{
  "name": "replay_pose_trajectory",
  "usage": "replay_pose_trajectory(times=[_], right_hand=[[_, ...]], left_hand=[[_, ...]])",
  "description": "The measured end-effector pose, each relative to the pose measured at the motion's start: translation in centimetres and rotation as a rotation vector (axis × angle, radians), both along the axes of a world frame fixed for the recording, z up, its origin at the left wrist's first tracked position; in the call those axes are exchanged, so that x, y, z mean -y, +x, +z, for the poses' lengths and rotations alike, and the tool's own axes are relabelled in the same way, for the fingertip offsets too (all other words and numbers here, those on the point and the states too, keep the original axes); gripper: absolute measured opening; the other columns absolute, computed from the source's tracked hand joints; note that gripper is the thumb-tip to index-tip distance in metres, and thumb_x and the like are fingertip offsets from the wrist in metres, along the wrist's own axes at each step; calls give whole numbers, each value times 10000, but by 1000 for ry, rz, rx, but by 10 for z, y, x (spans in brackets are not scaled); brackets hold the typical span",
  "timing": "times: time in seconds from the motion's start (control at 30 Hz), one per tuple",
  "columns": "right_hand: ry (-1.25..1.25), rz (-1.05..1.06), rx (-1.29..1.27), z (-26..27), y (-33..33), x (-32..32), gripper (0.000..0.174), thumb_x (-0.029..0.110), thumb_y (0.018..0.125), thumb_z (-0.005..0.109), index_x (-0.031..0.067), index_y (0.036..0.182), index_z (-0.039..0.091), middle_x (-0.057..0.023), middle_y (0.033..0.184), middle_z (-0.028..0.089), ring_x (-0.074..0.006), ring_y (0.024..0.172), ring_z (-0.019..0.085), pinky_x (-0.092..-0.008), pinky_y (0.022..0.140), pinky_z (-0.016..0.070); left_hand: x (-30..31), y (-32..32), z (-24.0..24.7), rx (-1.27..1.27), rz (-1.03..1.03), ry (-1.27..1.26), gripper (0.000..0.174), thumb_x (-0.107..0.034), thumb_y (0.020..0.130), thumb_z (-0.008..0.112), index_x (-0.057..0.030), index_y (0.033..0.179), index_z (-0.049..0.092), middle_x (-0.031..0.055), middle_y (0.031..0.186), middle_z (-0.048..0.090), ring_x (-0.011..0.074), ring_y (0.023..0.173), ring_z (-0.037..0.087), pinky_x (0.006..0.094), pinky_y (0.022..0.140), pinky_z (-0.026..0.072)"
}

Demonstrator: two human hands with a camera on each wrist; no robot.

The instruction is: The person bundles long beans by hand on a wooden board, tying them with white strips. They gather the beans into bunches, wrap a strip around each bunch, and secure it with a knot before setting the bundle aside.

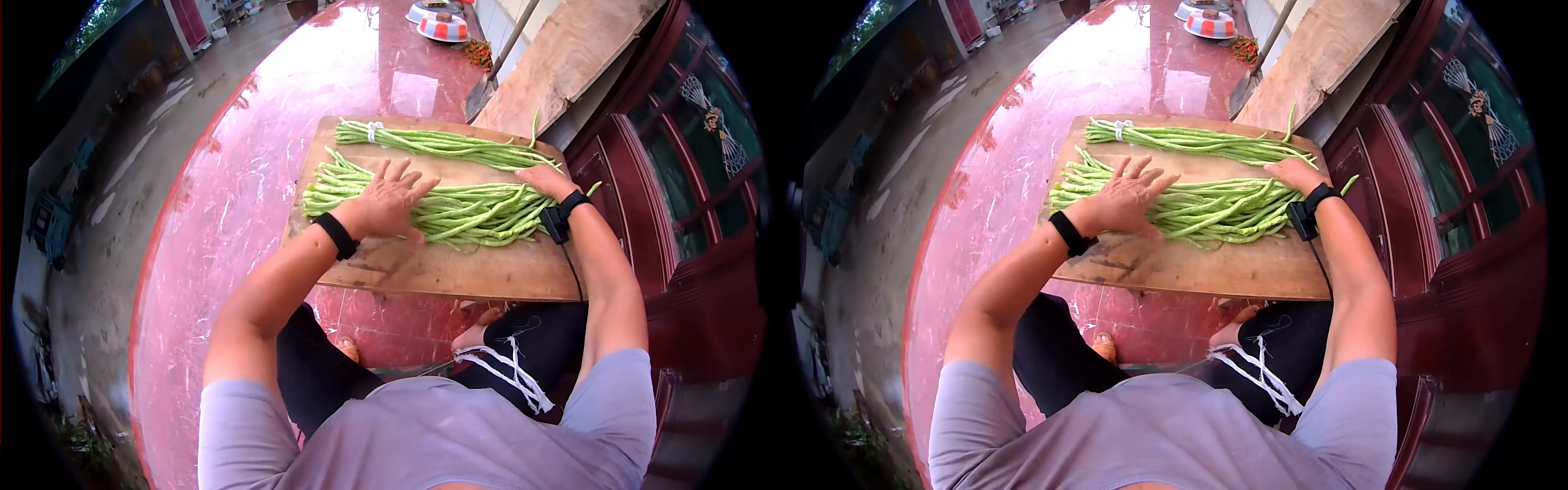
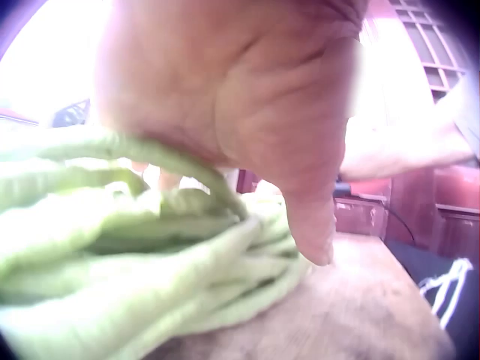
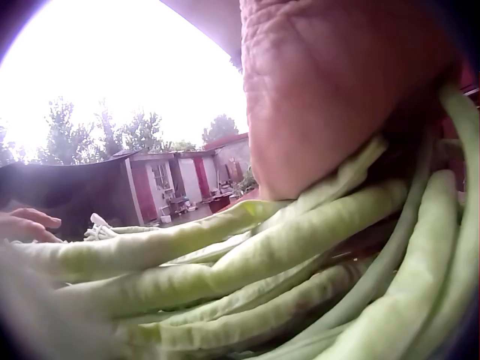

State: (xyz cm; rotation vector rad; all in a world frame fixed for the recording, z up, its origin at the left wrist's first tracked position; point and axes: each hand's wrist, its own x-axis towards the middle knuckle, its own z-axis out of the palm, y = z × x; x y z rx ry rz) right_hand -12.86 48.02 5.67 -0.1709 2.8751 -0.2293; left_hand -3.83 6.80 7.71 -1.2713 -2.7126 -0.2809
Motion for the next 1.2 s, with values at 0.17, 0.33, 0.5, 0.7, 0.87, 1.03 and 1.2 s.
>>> replay_pose_trajectory(times=[0.17, 0.33, 0.5, 0.7, 0.87, 1.03, 1.2], right_hand=[[132, 81, -359, 57, 51, 44, 329, 349, 904, 560, 54, 980, 684, -157, 1066, 665, -317, 1042, 606, -438, 890, 443], [173, 252, -794, 82, 105, 101, 157, 148, 788, 692, 108, 939, 698, -54, 1046, 649, -252, 1047, 579, -405, 901, 427], [-234, 302, -600, 79, 197, 182, 98, 148, 815, 681, 98, 896, 701, -68, 933, 661, -271, 956, 601, -423, 843, 463], [-444, 308, -494, 32, 276, 198, 111, 113, 820, 674, 76, 919, 710, -75, 919, 689, -278, 929, 622, -388, 815, 497], [-500, 175, -368, 27, 317, 174, 99, 113, 859, 649, 74, 935, 699, -81, 933, 688, -273, 893, 634, -367, 776, 509], [-509, 64, -324, 10, 330, 148, 114, 110, 875, 620, 69, 959, 686, -93, 955, 676, -285, 883, 639, -364, 773, 504], [-543, 38, -247, -7, 342, 160, 113, 112, 878, 618, 76, 961, 686, -103, 918, 670, -292, 868, 653, -366, 750, 510]], left_hand=[[17, 5, 74, 346, 157, 353, 641, -281, 857, 731, -98, 1403, 451, 204, 1259, 592, 318, 1202, 561, 420, 957, 484], [-5, 58, 160, 612, 50, 1078, 459, -306, 940, 647, -29, 1290, 536, 138, 1169, 657, 211, 1061, 642, 313, 870, 521], [-37, 121, 135, 1176, -190, 1685, 232, -163, 951, 589, -36, 1145, 579, 118, 1034, 671, 208, 905, 695, 300, 792, 568], [6, 99, 33, 1162, 233, 1359, 163, -126, 937, 597, -52, 1082, 580, 56, 972, 669, 155, 872, 668, 270, 777, 539], [119, 30, 28, 851, 374, 1455, 256, -175, 915, 612, -54, 1138, 571, 84, 1029, 681, 180, 910, 672, 311, 791, 538], [268, -14, 84, 84, 625, 1533, 245, -256, 907, 592, -40, 1018, 632, 113, 900, 701, 206, 772, 694, 303, 723, 526], [335, -3, 123, -276, 872, 1754, 437, -448, 941, 500, -32, 967, 630, 127, 817, 692, 213, 662, 649, 326, 616, 491]])
